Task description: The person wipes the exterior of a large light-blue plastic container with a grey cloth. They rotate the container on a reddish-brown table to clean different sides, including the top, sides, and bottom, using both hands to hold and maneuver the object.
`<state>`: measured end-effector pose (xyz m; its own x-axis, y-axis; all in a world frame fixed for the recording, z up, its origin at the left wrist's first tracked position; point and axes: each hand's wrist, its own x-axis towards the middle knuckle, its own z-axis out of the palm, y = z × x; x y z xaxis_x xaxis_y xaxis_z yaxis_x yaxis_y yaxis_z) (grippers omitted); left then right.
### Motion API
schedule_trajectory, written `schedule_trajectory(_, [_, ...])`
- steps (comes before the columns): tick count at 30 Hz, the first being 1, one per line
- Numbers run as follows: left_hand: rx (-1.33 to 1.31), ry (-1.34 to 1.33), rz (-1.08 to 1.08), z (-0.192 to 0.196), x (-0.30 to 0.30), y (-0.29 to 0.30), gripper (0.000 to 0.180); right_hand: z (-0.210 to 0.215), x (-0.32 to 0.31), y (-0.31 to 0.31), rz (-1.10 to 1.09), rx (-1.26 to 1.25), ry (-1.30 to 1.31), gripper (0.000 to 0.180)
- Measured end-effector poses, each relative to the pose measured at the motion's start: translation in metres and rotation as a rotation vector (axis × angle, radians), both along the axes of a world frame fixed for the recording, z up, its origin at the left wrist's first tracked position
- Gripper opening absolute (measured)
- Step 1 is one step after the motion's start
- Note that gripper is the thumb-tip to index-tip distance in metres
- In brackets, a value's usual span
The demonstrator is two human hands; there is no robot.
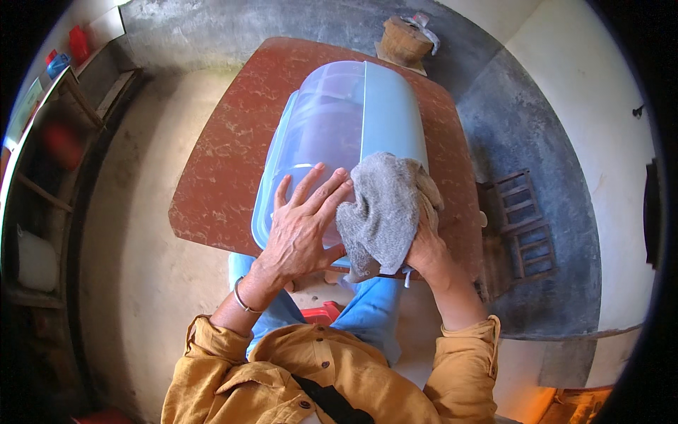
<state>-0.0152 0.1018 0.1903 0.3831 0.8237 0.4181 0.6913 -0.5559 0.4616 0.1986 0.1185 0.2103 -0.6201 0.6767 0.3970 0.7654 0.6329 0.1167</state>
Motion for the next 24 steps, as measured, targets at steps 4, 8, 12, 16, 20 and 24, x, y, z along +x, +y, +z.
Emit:
schedule_trajectory(4, [-0.001, 0.02, 0.012, -0.001, -0.001, 0.0, 0.095, -0.03, 0.035, -0.008, -0.09, -0.27, 0.221, 0.077])
schedule_trajectory(8, [-0.009, 0.005, 0.014, -0.003, 0.001, -0.001, 0.094, -0.023, 0.078, -0.035, -0.146, -0.341, 0.304, 0.083])
schedule_trajectory(12, [0.015, 0.007, 0.011, -0.003, 0.005, 0.0, 0.094, -0.038, 0.082, -0.035, -0.248, -0.541, 0.682, 0.076])
schedule_trajectory(16, [0.013, 0.02, 0.001, -0.001, 0.005, 0.0, 0.097, 0.013, 0.012, -0.012, -0.136, -0.394, 0.31, 0.079])
schedule_trajectory(20, [0.012, 0.024, 0.0, 0.0, 0.002, 0.001, 0.096, -0.02, 0.016, -0.002, 0.012, -0.264, 0.313, 0.08])
schedule_trajectory(24, [0.015, 0.026, 0.027, -0.002, 0.001, 0.001, 0.096, -0.014, 0.055, -0.021, 0.012, -0.389, 0.297, 0.082])
